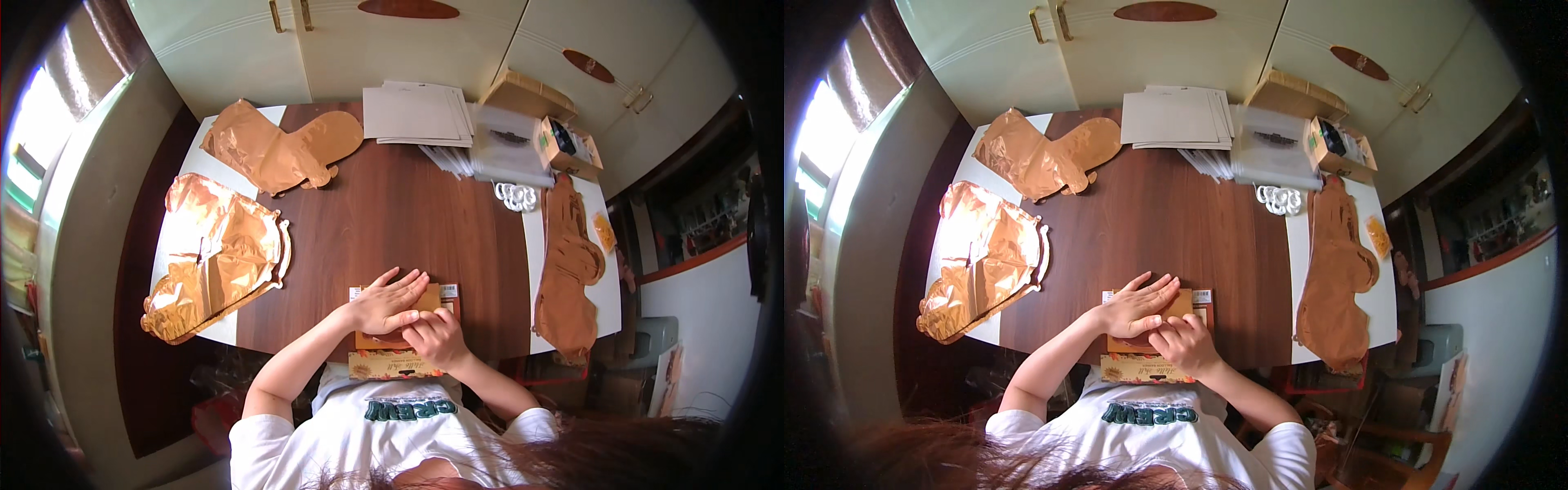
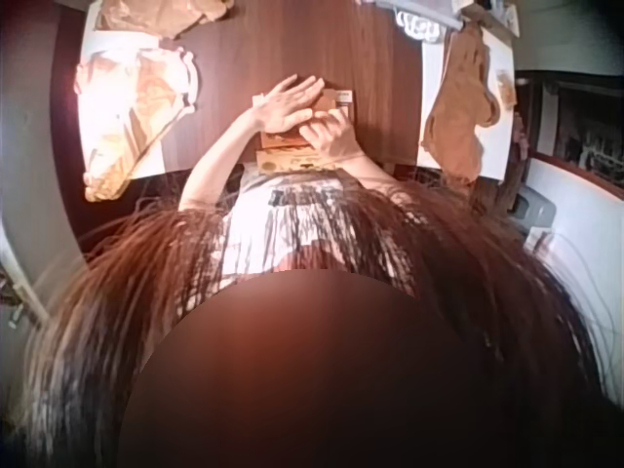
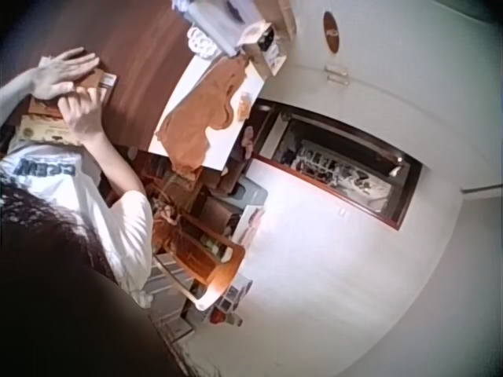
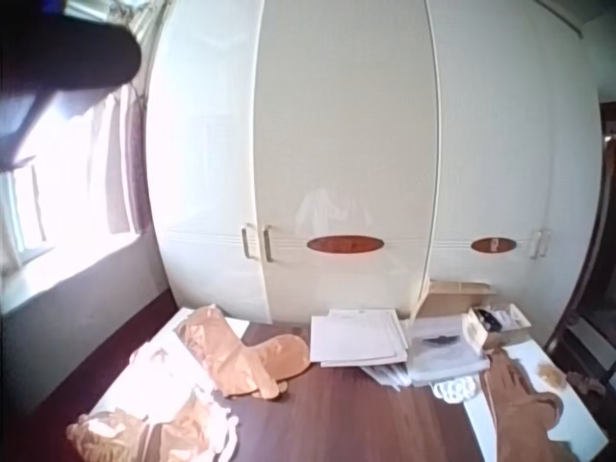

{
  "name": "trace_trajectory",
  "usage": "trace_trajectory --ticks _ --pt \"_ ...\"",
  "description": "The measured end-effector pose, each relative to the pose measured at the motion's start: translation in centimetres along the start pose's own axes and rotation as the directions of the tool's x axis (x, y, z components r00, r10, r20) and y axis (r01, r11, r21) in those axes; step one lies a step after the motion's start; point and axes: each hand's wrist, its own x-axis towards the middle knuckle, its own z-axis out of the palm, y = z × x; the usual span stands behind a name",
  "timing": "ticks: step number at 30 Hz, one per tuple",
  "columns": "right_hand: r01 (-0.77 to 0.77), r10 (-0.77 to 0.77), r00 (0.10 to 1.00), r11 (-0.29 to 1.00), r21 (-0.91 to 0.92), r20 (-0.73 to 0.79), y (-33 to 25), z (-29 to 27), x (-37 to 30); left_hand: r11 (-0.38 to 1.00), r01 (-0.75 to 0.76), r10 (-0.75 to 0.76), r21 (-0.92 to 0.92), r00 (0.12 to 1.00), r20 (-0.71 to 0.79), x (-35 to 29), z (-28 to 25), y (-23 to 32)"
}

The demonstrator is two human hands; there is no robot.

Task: Folding and placing metallic foil balloons into plastic sleeves with cardboard inserts for retail packaging.

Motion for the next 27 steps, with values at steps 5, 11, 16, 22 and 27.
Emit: trace_trajectory --ticks 5,11,16,22,27 --pt "-0.061 0.065 0.998 0.986 0.156 -0.018 -0.3 0.0 0.2 1.000 0.001 -0.001 0.002 1.000 0.006 0.0 0.1 -0.1" --pt "-0.052 0.059 0.997 0.991 0.124 -0.050 -0.5 0.3 -0.1 1.000 0.001 -0.002 0.026 1.000 0.009 0.1 0.1 0.0" --pt "-0.013 0.017 0.997 0.999 0.041 -0.076 -0.5 0.0 0.2 0.999 0.008 -0.008 0.034 1.000 0.011 0.0 0.1 0.0" --pt "-0.007 0.007 1.000 0.998 0.066 -0.009 -0.9 0.1 -0.5 0.999 -0.001 0.001 0.044 1.000 0.007 0.1 0.1 0.1" --pt "-0.018 0.008 0.997 0.991 0.129 0.072 -1.4 -0.3 -1.6 0.999 -0.002 0.002 0.042 1.000 0.001 0.0 0.3 -0.1"
